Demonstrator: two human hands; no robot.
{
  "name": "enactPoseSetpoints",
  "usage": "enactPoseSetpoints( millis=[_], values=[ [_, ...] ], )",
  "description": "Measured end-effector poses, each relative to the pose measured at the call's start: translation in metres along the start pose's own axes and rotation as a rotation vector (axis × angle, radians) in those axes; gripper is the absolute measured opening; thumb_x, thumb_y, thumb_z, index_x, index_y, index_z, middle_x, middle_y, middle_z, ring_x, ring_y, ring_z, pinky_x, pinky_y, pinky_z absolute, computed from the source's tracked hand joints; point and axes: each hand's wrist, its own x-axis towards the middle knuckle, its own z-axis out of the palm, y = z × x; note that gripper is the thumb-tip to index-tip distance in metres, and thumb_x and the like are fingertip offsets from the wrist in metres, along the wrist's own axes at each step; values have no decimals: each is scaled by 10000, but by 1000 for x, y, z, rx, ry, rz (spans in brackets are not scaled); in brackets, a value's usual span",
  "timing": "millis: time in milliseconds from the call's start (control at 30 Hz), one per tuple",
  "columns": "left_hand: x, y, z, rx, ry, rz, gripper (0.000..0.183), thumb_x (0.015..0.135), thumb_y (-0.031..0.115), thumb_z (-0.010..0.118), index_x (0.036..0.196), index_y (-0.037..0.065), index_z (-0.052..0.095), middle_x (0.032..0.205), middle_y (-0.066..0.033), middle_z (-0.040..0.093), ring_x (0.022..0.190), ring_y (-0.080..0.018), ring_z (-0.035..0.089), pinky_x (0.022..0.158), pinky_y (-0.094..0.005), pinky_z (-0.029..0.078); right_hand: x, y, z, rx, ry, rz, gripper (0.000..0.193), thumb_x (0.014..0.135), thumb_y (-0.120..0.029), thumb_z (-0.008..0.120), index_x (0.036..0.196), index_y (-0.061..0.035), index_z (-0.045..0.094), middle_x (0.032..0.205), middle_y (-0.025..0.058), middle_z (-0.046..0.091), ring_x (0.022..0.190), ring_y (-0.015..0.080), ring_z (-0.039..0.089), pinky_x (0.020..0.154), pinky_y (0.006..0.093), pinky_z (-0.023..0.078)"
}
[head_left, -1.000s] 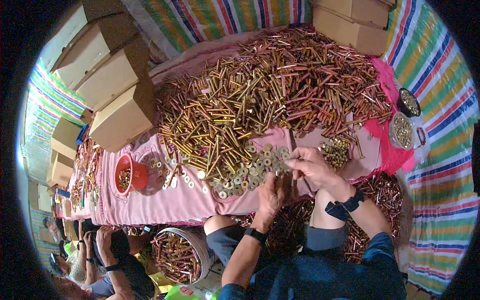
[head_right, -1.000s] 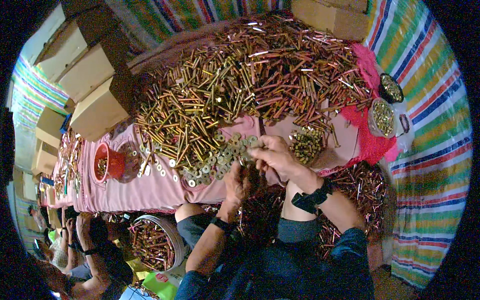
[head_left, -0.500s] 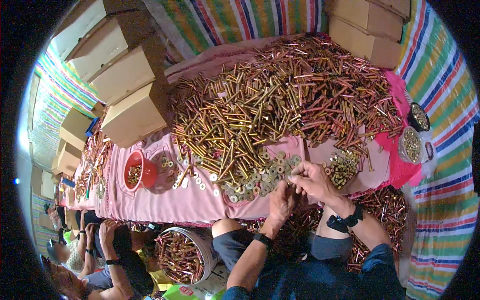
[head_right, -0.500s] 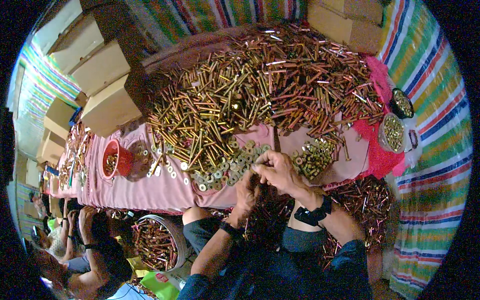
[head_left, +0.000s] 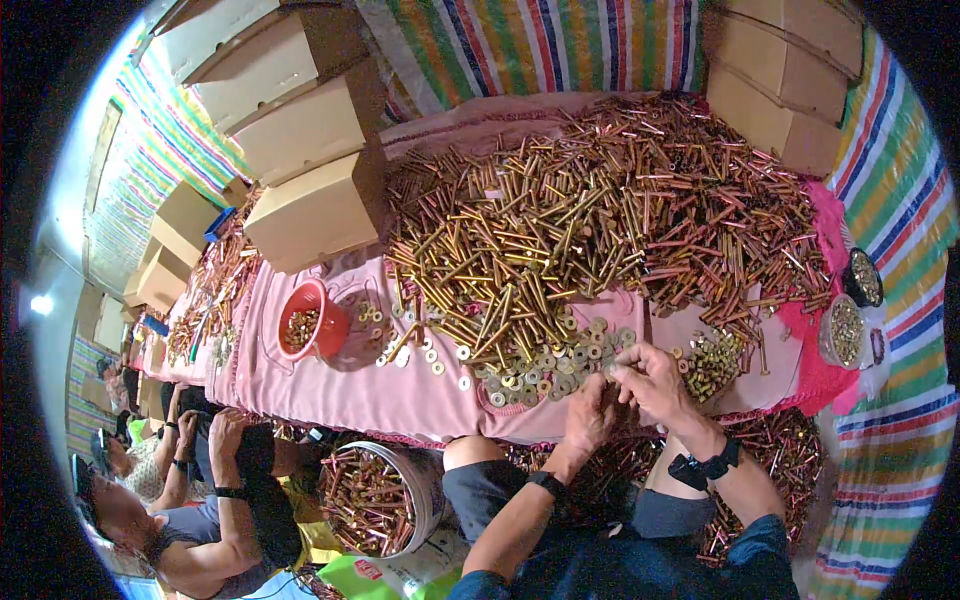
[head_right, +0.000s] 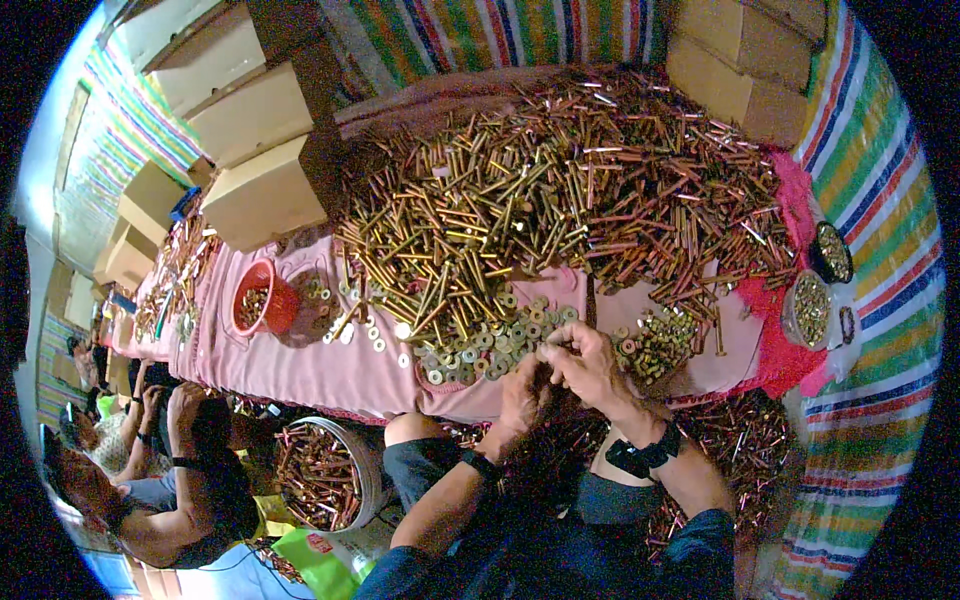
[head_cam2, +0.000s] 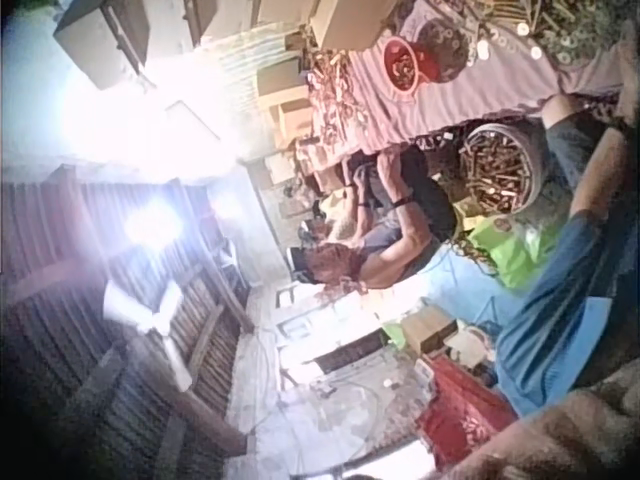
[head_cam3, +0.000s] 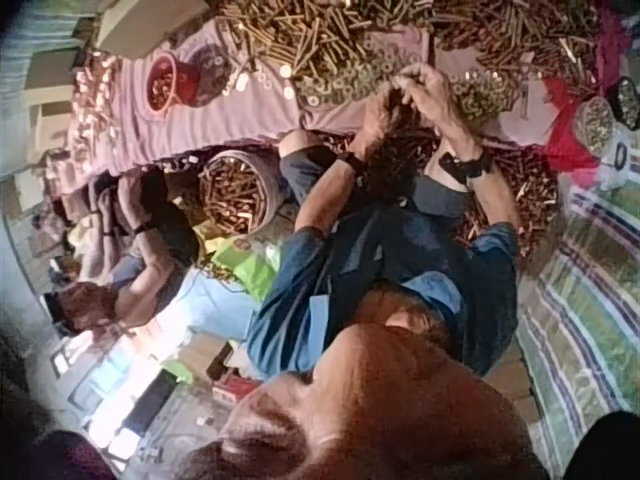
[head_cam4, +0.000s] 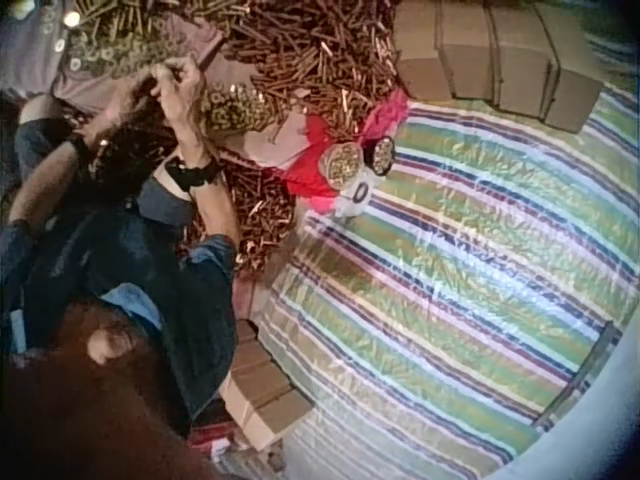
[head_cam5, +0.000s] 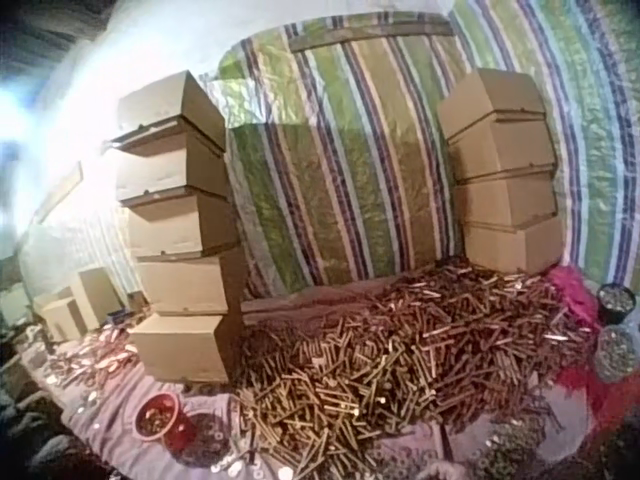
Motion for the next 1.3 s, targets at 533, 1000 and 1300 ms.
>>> enactPoseSetpoints(
  millis=[533,1000,1300],
  values=[
    [-3,-5,-12,157,-85,-70,259,871,73,634,1072,50,472,842,-277,579,810,-517,598,666,-538,464,-7,-4,5,5,-2,-70,206,941,-128,648,1079,21,619,792,48,646,586,103,623,493,257,501],
    [-9,-31,11,44,-62,-139,256,883,100,629,1054,28,454,880,-289,589,866,-506,595,709,-516,471,-10,31,7,-89,53,-155,226,965,-160,635,1129,-5,636,815,26,641,578,90,589,519,238,491],
    [-13,-76,30,-365,13,-157,181,958,101,581,1079,24,472,877,-236,581,783,-408,580,707,-441,486,-13,38,3,-116,-7,-97,273,958,-136,640,1166,41,632,900,72,686,612,123,651,520,248,506]
  ],
)
